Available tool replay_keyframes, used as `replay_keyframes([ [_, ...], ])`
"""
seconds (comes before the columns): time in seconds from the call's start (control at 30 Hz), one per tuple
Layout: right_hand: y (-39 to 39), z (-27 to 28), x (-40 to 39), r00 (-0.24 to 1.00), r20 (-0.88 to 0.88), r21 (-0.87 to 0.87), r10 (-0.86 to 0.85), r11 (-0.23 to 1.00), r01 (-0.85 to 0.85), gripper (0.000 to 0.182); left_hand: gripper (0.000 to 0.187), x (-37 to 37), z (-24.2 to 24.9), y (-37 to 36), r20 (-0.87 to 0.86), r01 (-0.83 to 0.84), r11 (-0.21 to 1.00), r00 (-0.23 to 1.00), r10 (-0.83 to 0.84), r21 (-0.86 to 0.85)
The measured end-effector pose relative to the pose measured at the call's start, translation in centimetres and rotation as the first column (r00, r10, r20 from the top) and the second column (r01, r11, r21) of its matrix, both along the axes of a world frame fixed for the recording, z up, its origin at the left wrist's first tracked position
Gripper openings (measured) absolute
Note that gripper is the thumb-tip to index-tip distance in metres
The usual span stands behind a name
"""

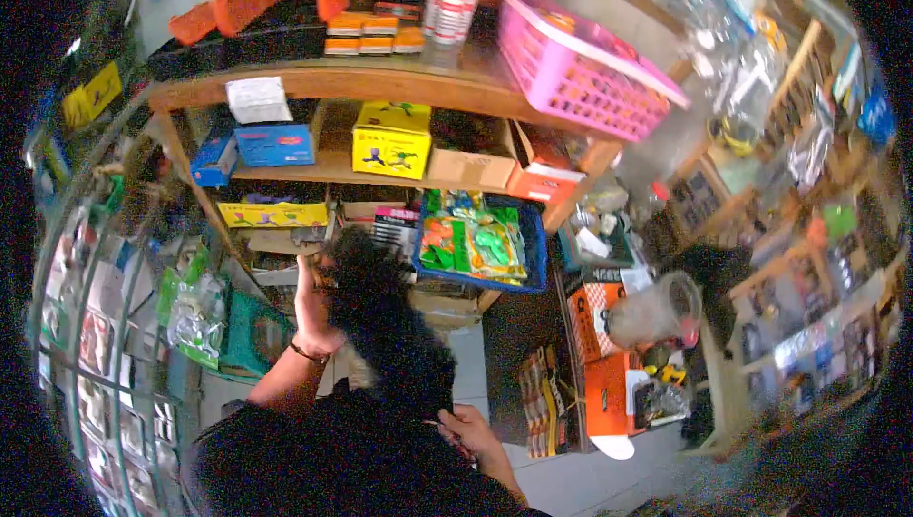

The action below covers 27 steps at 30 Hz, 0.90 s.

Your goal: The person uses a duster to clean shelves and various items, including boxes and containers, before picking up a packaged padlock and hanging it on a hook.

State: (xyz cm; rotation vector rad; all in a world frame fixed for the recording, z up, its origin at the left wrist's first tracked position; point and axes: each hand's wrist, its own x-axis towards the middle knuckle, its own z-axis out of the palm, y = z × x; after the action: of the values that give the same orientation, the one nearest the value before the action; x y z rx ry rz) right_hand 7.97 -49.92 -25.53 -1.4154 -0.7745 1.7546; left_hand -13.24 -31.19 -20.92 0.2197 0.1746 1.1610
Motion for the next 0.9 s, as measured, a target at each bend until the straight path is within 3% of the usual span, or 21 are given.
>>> replay_keyframes([
  [0.07,2.1,-2.1,-0.7,0.995,0.07,0.037,0.072,0.997,-0.074,0.034,0.064,-1.8,3.1,0.1,0.165,-0.012,1.0,0.986,0.015,-0.019],
  [0.13,4.3,-1.3,-2.1,0.934,0.063,0.003,0.352,0.936,-0.353,0.035,0.063,-4.8,1.2,1.7,0.201,0.062,0.86,0.962,-0.187,0.506],
  [0.17,5.6,0.2,-2.8,0.913,0.124,-0.043,0.388,0.922,-0.386,0.036,0.065,-6.3,0.2,3.0,0.117,0.035,0.781,0.984,-0.137,0.623],
  [0.2,6.8,1.3,-3.5,0.899,0.148,-0.053,0.412,0.911,-0.409,0.036,0.065,-7.6,-0.7,3.2,0.144,-0.003,0.782,0.983,-0.111,0.624],
  [0.27,9.1,2.7,-5.1,0.884,0.288,0.034,0.369,0.918,-0.394,0.036,0.068,-10.6,1.8,2.4,0.336,-0.204,0.948,0.935,0.115,0.243],
  [0.3,9.9,2.9,-6.0,0.903,0.247,-0.008,0.351,0.933,-0.36,0.036,0.069,-12.3,1.3,2.5,0.204,-0.231,0.961,0.959,0.198,0.152],
  [0.33,10.7,2.5,-7.2,0.898,0.252,-0.011,0.361,0.929,-0.371,0.036,0.065,-13.4,1.0,3.1,0.228,-0.246,0.963,0.949,0.217,0.11],
  [0.37,11.5,2.4,-8.2,0.858,0.274,0.012,0.434,0.891,-0.455,0.036,0.063,-14.8,0.1,3.5,0.66,-0.085,0.996,0.747,0.081,-0.026],
  [0.4,12.4,2.4,-9.4,0.813,0.295,0.034,0.503,0.844,-0.535,0.036,0.061,-16.2,-1.0,4.0,0.939,0.123,0.991,0.343,0.014,-0.06],
  [0.43,13.0,3.3,-11.2,0.781,0.288,-0.056,0.554,0.824,-0.564,0.037,0.059,-17.0,-3.4,6.1,0.742,-0.005,0.958,0.633,-0.219,0.287],
  [0.47,13.4,3.1,-12.2,0.778,0.291,-0.058,0.556,0.822,-0.566,0.037,0.058,-17.9,-5.3,8.0,0.4,-0.004,0.788,0.863,-0.308,0.615],
  [0.53,13.8,2.0,-13.9,0.849,0.276,0.001,0.451,0.883,-0.469,0.037,0.057,-20.1,-3.6,7.2,0.3,0.017,0.834,0.929,-0.217,0.551],
  [0.6,14.0,1.5,-14.8,0.845,0.352,-0.047,0.402,0.909,-0.413,0.037,0.072,-20.8,1.1,4.8,0.488,-0.254,0.967,0.845,0.217,0.009],
  [0.63,14.3,1.4,-15.4,0.854,0.309,-0.022,0.419,0.901,-0.434,0.037,0.071,-21.4,1.2,4.9,0.464,-0.226,0.971,0.853,0.238,-0.082],
  [0.67,14.4,1.6,-16.2,0.858,0.266,0.003,0.439,0.89,-0.456,0.037,0.071,-21.7,0.4,5.3,0.462,-0.218,0.972,0.856,0.233,-0.088],
  [0.7,14.4,2.9,-16.4,0.805,0.305,-0.119,0.508,0.859,-0.497,0.036,0.073,-21.8,-1.1,6.1,0.454,-0.276,0.924,0.881,0.133,0.265],
  [0.73,14.5,3.6,-16.9,0.805,0.304,-0.123,0.51,0.859,-0.498,0.036,0.074,-21.9,-3.0,7.1,0.412,-0.303,0.753,0.91,0.047,0.584],
  [0.77,14.7,4.1,-17.0,0.799,0.302,-0.136,0.519,0.853,-0.503,0.036,0.076,-22.6,-4.2,8.3,0.436,-0.054,0.81,0.863,-0.256,0.583],
  [0.8,15.1,4.4,-17.0,0.791,0.3,-0.15,0.533,0.845,-0.513,0.035,0.076,-22.4,-5.3,8.0,0.441,-0.066,0.812,0.864,-0.245,0.58],
  [0.87,15.9,3.5,-16.0,0.823,0.304,-0.106,0.48,0.875,-0.472,0.033,0.075,-22.5,-2.4,6.0,0.301,-0.304,0.952,0.91,0.284,0.021],
  [0.9,16.2,2.8,-15.3,0.86,0.301,-0.057,0.412,0.908,-0.415,0.032,0.075,-22.6,-2.3,6.1,0.184,-0.309,0.95,0.938,0.295,0.048],
])
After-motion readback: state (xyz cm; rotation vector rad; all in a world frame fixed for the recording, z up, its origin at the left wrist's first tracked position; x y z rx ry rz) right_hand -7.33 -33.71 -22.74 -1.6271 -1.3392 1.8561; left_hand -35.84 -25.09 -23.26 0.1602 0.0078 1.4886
